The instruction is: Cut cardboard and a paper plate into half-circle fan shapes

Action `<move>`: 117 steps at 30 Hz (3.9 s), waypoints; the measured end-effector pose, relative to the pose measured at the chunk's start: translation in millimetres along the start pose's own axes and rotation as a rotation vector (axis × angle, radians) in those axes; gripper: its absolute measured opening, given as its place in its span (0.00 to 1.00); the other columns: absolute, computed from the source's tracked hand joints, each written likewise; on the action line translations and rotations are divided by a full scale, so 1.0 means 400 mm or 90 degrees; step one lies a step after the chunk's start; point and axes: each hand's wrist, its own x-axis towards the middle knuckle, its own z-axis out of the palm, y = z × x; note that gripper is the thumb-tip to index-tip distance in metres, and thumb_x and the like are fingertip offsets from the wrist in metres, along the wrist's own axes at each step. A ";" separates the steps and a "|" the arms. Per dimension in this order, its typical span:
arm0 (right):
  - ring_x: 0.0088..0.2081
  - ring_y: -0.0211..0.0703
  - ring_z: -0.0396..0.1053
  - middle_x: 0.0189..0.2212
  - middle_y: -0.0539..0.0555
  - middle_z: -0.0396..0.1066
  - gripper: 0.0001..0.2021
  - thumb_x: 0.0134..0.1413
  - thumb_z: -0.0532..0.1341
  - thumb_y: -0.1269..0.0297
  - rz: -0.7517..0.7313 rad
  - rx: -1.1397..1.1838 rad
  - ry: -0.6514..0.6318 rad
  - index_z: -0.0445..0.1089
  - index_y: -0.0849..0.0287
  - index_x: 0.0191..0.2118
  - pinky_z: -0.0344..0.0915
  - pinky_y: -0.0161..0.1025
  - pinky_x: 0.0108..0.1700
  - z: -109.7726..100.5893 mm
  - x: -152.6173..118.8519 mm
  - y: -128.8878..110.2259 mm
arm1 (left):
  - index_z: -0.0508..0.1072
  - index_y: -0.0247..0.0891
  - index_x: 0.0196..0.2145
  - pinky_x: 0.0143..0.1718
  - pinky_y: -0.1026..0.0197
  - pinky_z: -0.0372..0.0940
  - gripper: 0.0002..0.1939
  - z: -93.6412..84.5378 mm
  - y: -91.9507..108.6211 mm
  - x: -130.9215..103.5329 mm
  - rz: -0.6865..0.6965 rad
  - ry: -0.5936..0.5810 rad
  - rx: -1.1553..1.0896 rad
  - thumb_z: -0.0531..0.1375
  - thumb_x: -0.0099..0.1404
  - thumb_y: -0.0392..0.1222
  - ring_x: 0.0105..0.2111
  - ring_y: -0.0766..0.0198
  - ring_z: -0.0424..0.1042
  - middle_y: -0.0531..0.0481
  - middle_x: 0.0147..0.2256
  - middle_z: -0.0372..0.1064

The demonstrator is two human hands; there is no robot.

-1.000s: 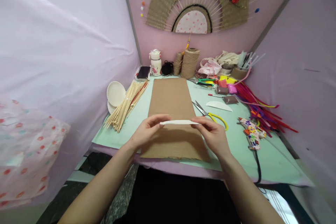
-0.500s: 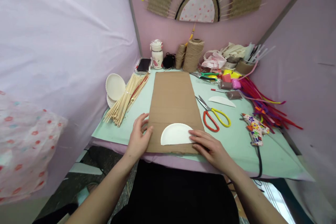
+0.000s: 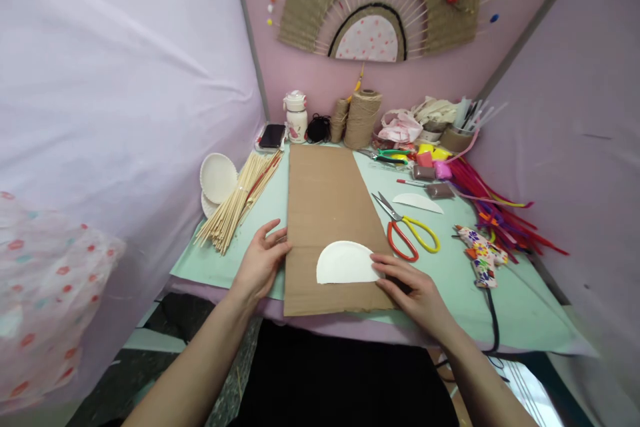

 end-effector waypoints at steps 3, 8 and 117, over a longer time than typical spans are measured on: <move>0.51 0.50 0.73 0.50 0.58 0.75 0.11 0.59 0.61 0.65 -0.006 -0.003 0.008 0.76 0.54 0.46 0.70 0.49 0.53 0.002 0.001 0.004 | 0.54 0.49 0.62 0.45 0.56 0.69 0.46 0.011 -0.024 -0.008 0.031 -0.067 -0.006 0.68 0.49 0.32 0.50 0.55 0.72 0.42 0.62 0.58; 0.49 0.50 0.74 0.49 0.59 0.76 0.11 0.58 0.62 0.66 -0.031 -0.013 0.012 0.76 0.54 0.45 0.72 0.47 0.51 0.005 0.002 0.015 | 0.52 0.53 0.64 0.51 0.51 0.67 0.47 0.005 -0.062 -0.009 0.023 -0.074 -0.031 0.67 0.51 0.35 0.57 0.49 0.65 0.45 0.66 0.51; 0.45 0.63 0.67 0.42 0.71 0.69 0.22 0.47 0.63 0.57 0.438 -0.512 -0.023 0.71 0.72 0.43 0.62 0.46 0.42 -0.130 0.195 0.064 | 0.74 0.42 0.36 0.42 0.54 0.74 0.18 0.067 0.216 0.155 0.208 -0.103 0.000 0.71 0.47 0.45 0.44 0.54 0.75 0.51 0.37 0.77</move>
